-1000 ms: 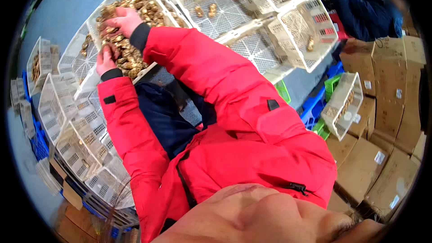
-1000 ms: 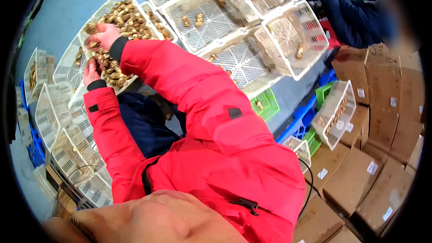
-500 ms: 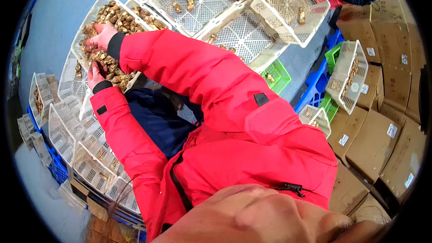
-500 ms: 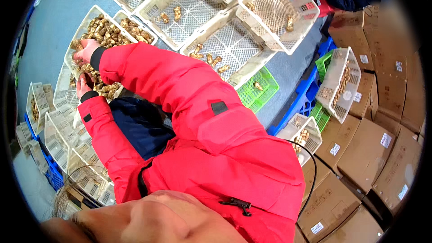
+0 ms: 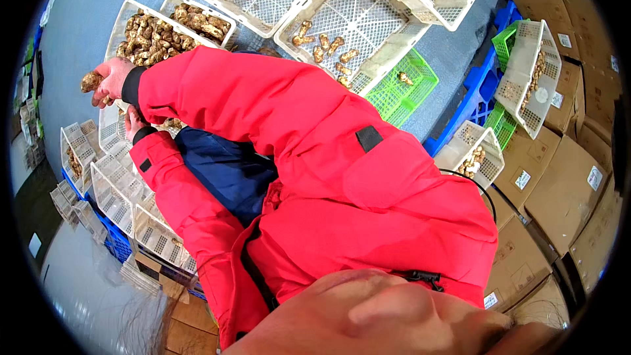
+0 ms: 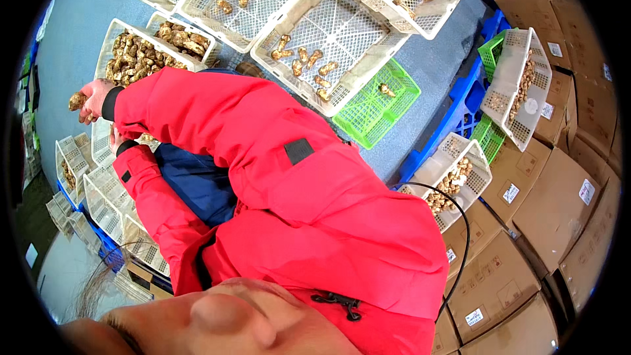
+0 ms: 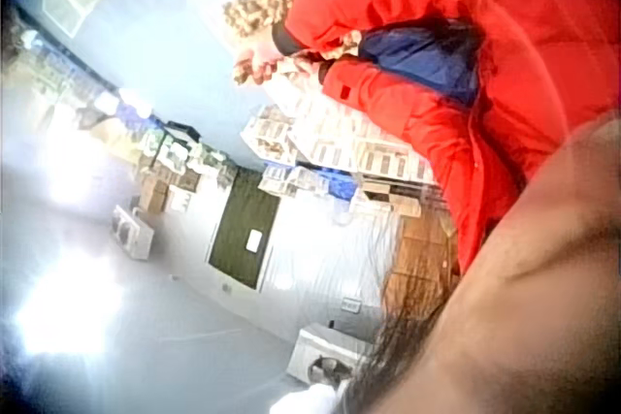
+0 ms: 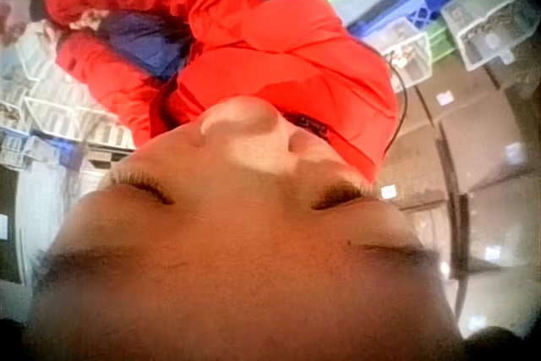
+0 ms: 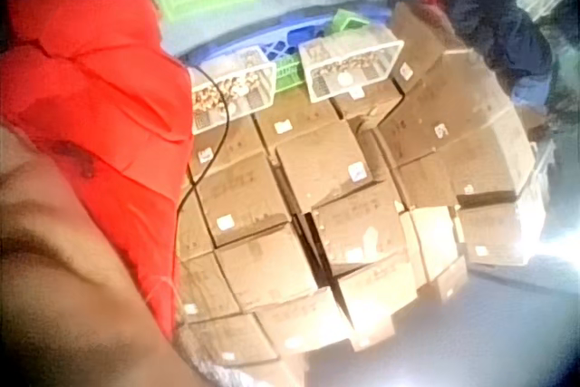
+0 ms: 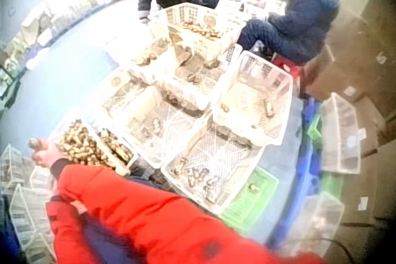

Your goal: The person picks up pieces of ginger root from a large basket by hand and sorts them into different small plastic baskets while sitting on the floor.

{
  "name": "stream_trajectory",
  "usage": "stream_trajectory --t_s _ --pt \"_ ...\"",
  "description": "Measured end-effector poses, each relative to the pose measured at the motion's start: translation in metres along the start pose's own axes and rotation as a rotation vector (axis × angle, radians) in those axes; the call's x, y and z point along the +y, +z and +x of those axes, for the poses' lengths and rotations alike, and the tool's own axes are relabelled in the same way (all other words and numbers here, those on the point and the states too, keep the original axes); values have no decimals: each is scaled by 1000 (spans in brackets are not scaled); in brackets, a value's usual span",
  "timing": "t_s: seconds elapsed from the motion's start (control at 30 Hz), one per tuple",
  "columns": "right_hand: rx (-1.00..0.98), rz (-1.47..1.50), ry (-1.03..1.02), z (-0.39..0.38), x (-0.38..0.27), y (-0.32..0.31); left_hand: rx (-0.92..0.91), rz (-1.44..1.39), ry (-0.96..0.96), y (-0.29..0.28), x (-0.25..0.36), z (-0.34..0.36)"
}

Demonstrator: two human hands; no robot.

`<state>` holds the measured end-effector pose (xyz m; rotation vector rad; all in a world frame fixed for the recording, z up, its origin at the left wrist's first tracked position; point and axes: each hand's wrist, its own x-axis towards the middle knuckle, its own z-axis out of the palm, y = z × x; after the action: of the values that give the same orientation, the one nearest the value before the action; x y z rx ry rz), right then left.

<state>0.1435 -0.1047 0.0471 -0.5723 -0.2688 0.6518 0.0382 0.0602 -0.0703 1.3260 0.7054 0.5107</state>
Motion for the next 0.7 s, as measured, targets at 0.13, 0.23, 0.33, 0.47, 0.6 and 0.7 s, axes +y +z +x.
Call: stream_trajectory --t_s 0.13,0.23,0.33,0.47,0.6,0.7 --pt "63 -51 34 -4 -2 1 -11 5 -13 -6 -3 0" --pt "183 -115 28 4 5 -1 -61 -31 -30 -13 -9 11" --pt "324 -69 149 22 6 -20 -89 6 -126 0 -13 20" --pt "309 -348 221 -2 4 -4 -17 41 -49 -7 -2 -5" --pt "265 -550 299 2 6 -6 -3 9 -61 -3 -5 -3" --pt "398 -828 269 2 18 -18 -129 -31 -23 -7 -14 11"
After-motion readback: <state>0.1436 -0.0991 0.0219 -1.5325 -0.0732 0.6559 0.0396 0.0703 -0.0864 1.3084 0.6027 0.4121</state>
